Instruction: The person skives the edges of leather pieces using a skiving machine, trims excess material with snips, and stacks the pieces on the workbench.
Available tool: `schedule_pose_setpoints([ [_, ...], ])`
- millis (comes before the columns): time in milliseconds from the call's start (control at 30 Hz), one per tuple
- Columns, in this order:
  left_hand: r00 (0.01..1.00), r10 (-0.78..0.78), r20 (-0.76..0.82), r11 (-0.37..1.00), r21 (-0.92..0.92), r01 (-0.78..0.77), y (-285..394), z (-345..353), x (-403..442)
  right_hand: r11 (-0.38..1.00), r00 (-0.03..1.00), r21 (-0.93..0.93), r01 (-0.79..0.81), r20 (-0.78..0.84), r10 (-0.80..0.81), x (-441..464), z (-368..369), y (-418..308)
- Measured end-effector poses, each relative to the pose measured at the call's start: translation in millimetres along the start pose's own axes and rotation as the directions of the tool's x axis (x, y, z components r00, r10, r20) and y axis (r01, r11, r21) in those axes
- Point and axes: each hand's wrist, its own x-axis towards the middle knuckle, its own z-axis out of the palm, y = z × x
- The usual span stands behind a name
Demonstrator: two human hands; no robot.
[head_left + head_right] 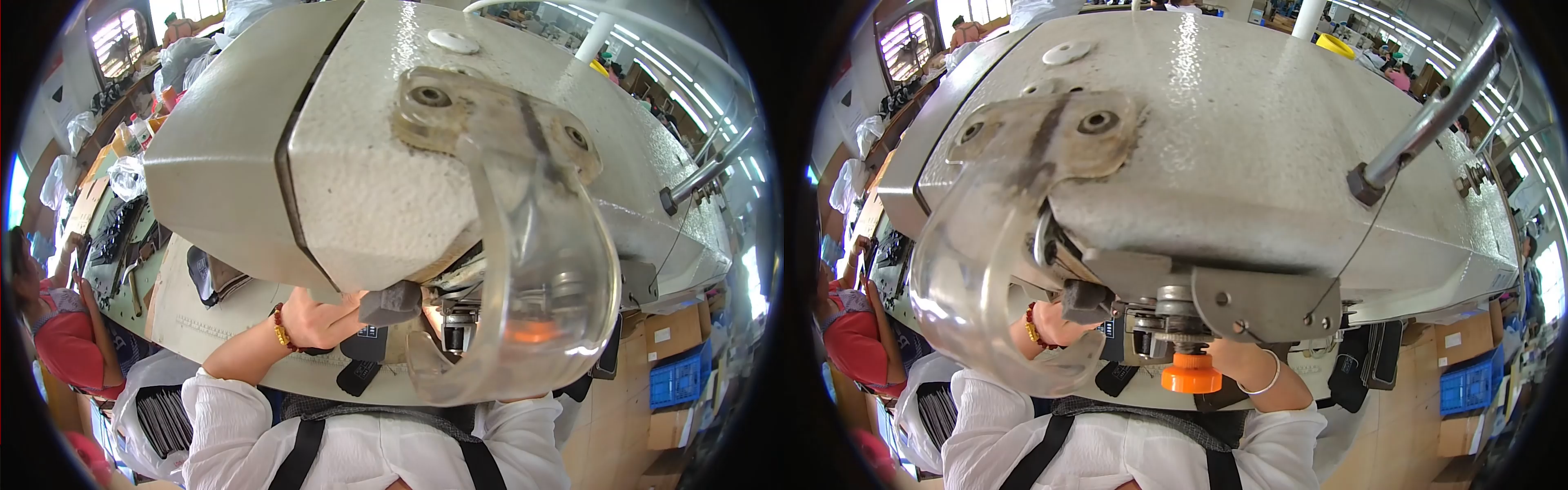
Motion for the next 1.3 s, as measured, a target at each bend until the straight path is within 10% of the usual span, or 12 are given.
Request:
schedule_pose_setpoints([
  [800,0.995,-0.096,-0.026,0.987,-0.129,0.092,-4,-5,15,0.956,0.971,-0.232,-0.180,0.113,0.210,-18,14,-1],
  [1033,0.961,-0.277,-0.018,0.923,-0.282,0.261,-1,0,12,0.942,0.999,-0.334,0.031,0.021,-0.025,-13,11,1],
  [1133,0.986,-0.147,-0.082,0.983,-0.122,0.136,-4,-2,16,0.690,0.935,-0.658,0.301,0.061,-0.350,-12,11,10],
  [1167,0.995,-0.089,-0.050,0.992,-0.091,0.084,-6,-2,12,0.451,0.904,-0.809,0.377,0.214,-0.371,-16,13,12],
  [1233,0.999,-0.034,-0.026,0.998,-0.062,0.033,-8,-2,12,-0.693,0.723,-0.631,0.349,0.651,-0.229,-23,11,23],
  [1300,0.996,-0.082,-0.021,0.986,-0.149,0.078,-7,-3,13,-0.842,0.649,-0.439,0.314,0.747,-0.147,-31,16,24],
])
